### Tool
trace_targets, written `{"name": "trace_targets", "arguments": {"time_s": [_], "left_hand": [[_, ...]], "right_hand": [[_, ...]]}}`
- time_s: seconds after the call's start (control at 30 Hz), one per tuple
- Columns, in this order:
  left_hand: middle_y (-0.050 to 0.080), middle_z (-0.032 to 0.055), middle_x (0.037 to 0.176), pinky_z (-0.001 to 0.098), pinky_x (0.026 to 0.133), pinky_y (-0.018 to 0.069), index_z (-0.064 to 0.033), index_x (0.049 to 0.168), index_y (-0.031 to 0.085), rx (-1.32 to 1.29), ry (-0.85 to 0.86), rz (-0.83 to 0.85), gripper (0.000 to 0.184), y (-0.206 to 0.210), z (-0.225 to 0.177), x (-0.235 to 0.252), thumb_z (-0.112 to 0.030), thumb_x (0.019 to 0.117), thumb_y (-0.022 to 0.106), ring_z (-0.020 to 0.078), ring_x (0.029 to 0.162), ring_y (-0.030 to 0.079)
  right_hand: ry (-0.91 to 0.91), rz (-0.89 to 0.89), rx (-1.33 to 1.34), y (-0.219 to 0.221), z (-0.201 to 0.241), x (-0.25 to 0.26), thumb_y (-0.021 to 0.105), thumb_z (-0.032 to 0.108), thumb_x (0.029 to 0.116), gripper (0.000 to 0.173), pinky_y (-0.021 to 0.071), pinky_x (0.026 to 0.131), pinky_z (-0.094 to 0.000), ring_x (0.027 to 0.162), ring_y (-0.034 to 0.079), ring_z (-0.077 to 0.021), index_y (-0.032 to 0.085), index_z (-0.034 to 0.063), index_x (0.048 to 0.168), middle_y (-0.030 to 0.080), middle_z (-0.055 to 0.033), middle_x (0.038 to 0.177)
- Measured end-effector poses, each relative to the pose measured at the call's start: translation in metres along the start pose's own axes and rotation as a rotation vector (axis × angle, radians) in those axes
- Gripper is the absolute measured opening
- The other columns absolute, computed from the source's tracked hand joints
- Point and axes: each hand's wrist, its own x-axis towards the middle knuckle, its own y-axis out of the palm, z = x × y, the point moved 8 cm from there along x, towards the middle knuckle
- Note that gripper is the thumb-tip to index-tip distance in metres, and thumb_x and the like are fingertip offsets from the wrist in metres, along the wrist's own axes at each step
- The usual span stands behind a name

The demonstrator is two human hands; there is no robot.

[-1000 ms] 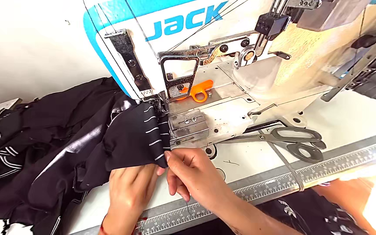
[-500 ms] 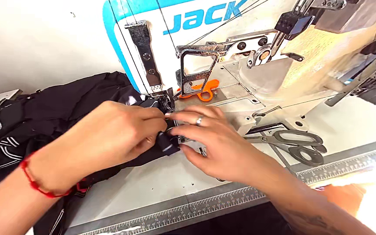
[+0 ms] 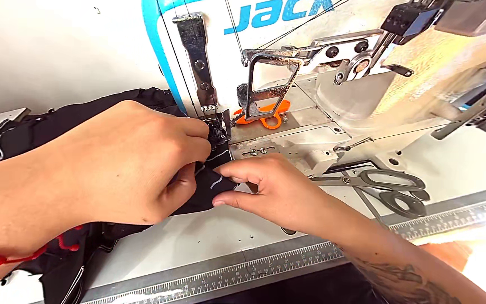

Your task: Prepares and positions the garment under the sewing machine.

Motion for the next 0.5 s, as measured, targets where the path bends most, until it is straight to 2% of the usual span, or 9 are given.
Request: {"name": "trace_targets", "arguments": {"time_s": [0.07,0.13,0.2,0.27,0.33,0.43,0.5], "left_hand": [[0.056,-0.0089,0.07,0.025,0.042,0.0356,-0.0177,0.066,0.063,-0.006,-0.007,0.002,0.02,0.001,0.002,-0.001,-0.024,0.0801,0.05,0.0028,0.057,0.053],[0.055,-0.0097,0.071,0.0249,0.042,0.0358,-0.0198,0.068,0.062,-0.005,-0.01,0.005,0.02,0.001,0.003,-0.003,-0.024,0.0833,0.049,0.0024,0.057,0.053],[0.056,-0.0099,0.072,0.0244,0.043,0.0357,-0.0203,0.068,0.06,-0.02,-0.01,-0.006,0.02,0.0,0.003,-0.002,-0.024,0.0834,0.048,0.0017,0.057,0.052],[0.058,-0.0108,0.073,0.0235,0.044,0.0374,-0.021,0.068,0.061,-0.07,-0.013,-0.017,0.02,0.001,0.003,-0.002,-0.024,0.0829,0.048,0.0003,0.06,0.054],[0.059,-0.0123,0.072,0.0232,0.043,0.0391,-0.0223,0.069,0.063,-0.102,-0.015,0.008,0.018,0.011,0.001,-0.003,-0.025,0.0813,0.05,-0.0005,0.058,0.054],[0.059,-0.0087,0.074,0.0275,0.04,0.0391,-0.02,0.071,0.065,-0.05,-0.039,0.065,0.015,0.031,0.008,-0.008,-0.027,0.0761,0.054,0.005,0.055,0.055],[0.066,-0.0071,0.084,0.0303,0.044,0.045,-0.0197,0.074,0.067,-0.016,-0.053,0.083,0.017,0.033,0.016,-0.012,-0.026,0.0776,0.052,0.007,0.063,0.062]], "right_hand": [[0.009,0.018,-0.02,0.001,-0.001,0.001,0.07,0.025,0.096,0.023,0.0452,0.057,-0.0101,0.066,0.058,0.0049,0.076,0.007,0.11,0.07,0.0042,0.08],[-0.01,0.024,-0.058,0.002,0.001,0.002,0.067,0.022,0.0977,0.021,0.048,0.059,-0.011,0.068,0.06,0.0033,0.075,0.0067,0.11,0.07,0.0023,0.082],[-0.048,-0.009,-0.076,0.003,0.005,0.003,0.066,0.019,0.0961,0.017,0.047,0.059,-0.011,0.068,0.059,0.0025,0.075,0.0064,0.104,0.068,0.0017,0.079],[-0.095,-0.048,-0.031,0.003,0.01,-0.001,0.068,0.023,0.0965,0.02,0.0439,0.058,-0.0114,0.066,0.056,0.0021,0.075,0.0055,0.09,0.065,0.0018,0.073],[-0.131,-0.052,0.035,0.008,0.016,-0.009,0.068,0.024,0.0983,0.027,0.0475,0.064,-0.0136,0.073,0.06,-0.0001,0.073,0.0039,0.081,0.066,0.0004,0.074],[-0.137,-0.082,0.069,0.02,0.01,-0.02,0.067,0.022,0.0997,0.029,0.0531,0.075,-0.0186,0.084,0.067,-0.0066,0.072,0.0009,0.081,0.07,-0.0047,0.078],[-0.118,-0.104,0.084,0.024,0.002,-0.023,0.066,0.022,0.1002,0.028,0.0548,0.079,-0.019,0.088,0.069,-0.0073,0.073,-0.0001,0.083,0.072,-0.0064,0.082]]}}
